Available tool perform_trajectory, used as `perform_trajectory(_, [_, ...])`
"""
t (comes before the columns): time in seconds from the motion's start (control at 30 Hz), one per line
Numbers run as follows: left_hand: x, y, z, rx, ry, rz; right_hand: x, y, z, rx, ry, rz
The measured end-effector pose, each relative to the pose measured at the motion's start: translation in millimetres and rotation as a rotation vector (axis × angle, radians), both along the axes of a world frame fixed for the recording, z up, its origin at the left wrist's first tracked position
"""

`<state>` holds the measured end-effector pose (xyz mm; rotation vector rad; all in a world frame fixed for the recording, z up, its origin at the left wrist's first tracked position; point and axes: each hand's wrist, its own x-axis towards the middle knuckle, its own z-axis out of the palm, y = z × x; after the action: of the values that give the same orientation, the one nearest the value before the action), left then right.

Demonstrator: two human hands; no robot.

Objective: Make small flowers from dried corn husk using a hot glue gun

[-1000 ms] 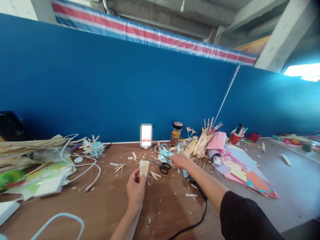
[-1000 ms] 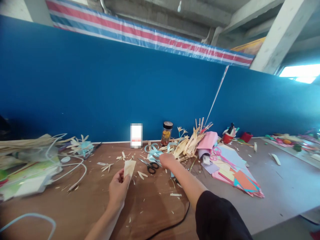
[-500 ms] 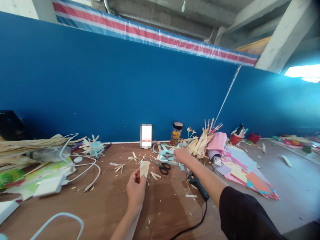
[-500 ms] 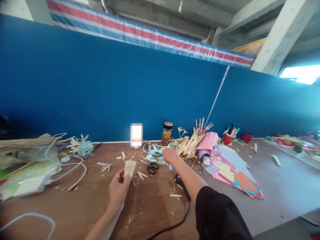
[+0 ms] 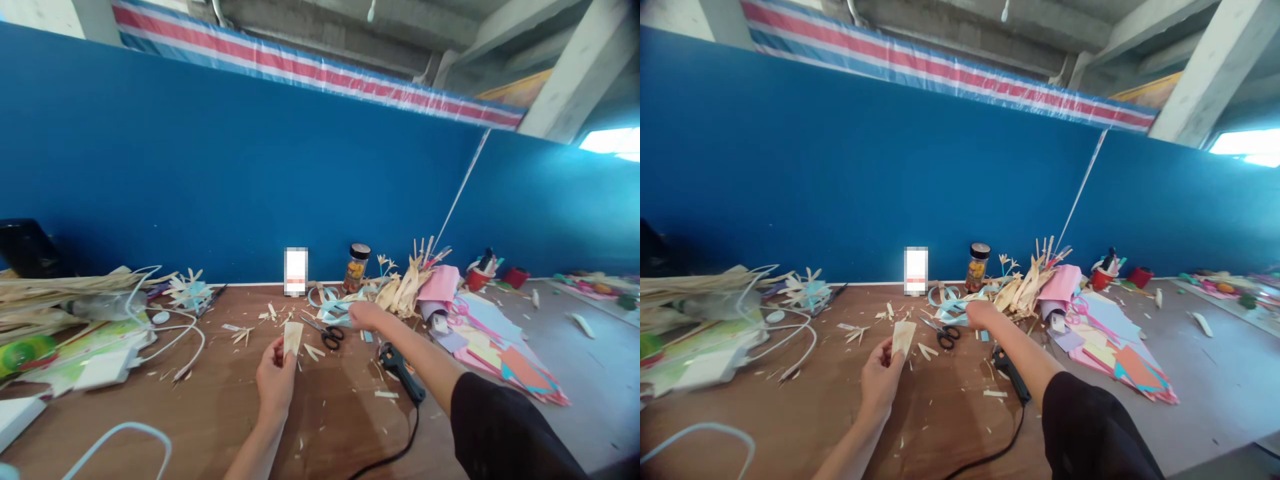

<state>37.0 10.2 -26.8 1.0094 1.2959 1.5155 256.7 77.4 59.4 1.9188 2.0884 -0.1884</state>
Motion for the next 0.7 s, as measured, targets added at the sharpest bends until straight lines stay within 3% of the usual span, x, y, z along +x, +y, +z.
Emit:
perform_trajectory(0.27, [0,0,1.7,-0.005,0.002,0.012,6,39,21.2,0.213,0.025,-0.147])
perform_trajectory(0.4, [0,-1,2.3,-0.006,0.023,0.019,11,44,27.5,0.300,0.018,-0.210])
perform_trajectory(0.7, [1,-1,3.0,-0.007,0.024,0.015,23,19,25.6,0.112,-0.020,-0.082])
